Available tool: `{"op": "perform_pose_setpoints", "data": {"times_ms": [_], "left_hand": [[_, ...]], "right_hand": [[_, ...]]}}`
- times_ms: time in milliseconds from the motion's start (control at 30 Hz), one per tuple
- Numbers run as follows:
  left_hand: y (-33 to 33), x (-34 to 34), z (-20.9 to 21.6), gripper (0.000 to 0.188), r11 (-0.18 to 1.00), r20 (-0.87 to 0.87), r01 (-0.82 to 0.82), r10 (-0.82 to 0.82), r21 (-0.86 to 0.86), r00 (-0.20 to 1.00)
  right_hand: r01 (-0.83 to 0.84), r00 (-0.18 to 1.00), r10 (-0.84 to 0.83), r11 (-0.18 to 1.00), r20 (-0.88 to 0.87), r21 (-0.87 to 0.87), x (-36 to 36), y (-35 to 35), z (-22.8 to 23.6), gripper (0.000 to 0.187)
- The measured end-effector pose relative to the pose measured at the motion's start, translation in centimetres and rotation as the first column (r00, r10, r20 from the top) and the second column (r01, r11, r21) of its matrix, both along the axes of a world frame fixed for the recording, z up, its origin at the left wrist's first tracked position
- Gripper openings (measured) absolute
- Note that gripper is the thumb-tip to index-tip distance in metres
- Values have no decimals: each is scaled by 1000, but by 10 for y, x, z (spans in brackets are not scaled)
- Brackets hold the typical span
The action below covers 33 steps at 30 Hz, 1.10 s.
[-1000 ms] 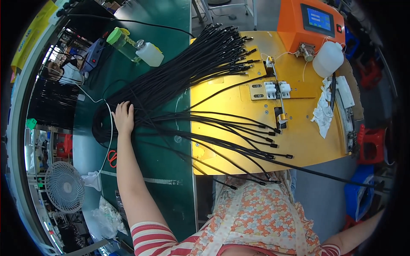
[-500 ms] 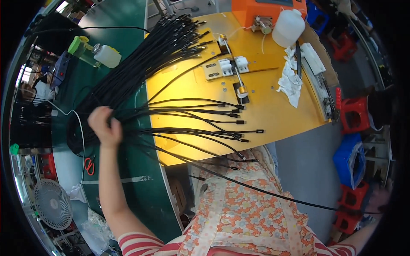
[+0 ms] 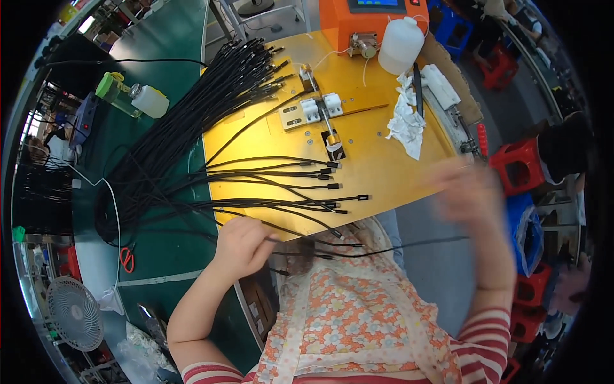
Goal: Assembling and processing electrical cables using an industrial crimping or connector machine.
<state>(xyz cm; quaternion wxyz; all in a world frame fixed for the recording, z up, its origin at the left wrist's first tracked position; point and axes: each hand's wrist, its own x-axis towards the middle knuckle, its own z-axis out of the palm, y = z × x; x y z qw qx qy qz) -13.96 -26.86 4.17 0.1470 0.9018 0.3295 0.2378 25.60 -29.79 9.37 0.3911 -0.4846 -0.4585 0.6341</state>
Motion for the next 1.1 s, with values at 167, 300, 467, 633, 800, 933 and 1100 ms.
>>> {"op": "perform_pose_setpoints", "data": {"times_ms": [167, 300, 467, 633, 800, 933, 1100], "left_hand": [[23, -2, -4, 8, 989, 90, -113, 104, 95, 990], [77, -89, -18, 24, 897, -105, -319, 365, 306, 925], [103, -149, -42, 25, 793, -57, -506, 554, 338, 830], [101, -157, -38, 25, 806, -80, -468, 527, 364, 846], [99, -160, -33, 22, 809, -11, -378, 428, 451, 904], [80, -84, 18, 23, 841, 159, -295, 250, 453, 955], [22, 54, 84, 39, 994, -70, 82, -88, -73, 994]], "right_hand": [[-572, 761, 418, 793, -496, -209, -125, 19, -36, 31], [-589, 807, 575, 797, -134, -135, -120, 13, -25, 38], [-695, 706, 528, 646, 473, 316, -89, -27, -28, 38], [-86, 844, -413, 524, 341, 847, 22, -107, 5, 20], [427, 796, -535, 828, 283, 363, 125, -179, 1, 21], [537, 632, -586, 803, 507, 259, 73, -129, -14, 17], [-228, 880, -38, 840, 473, 492, -53, -35, 1, 26]]}}
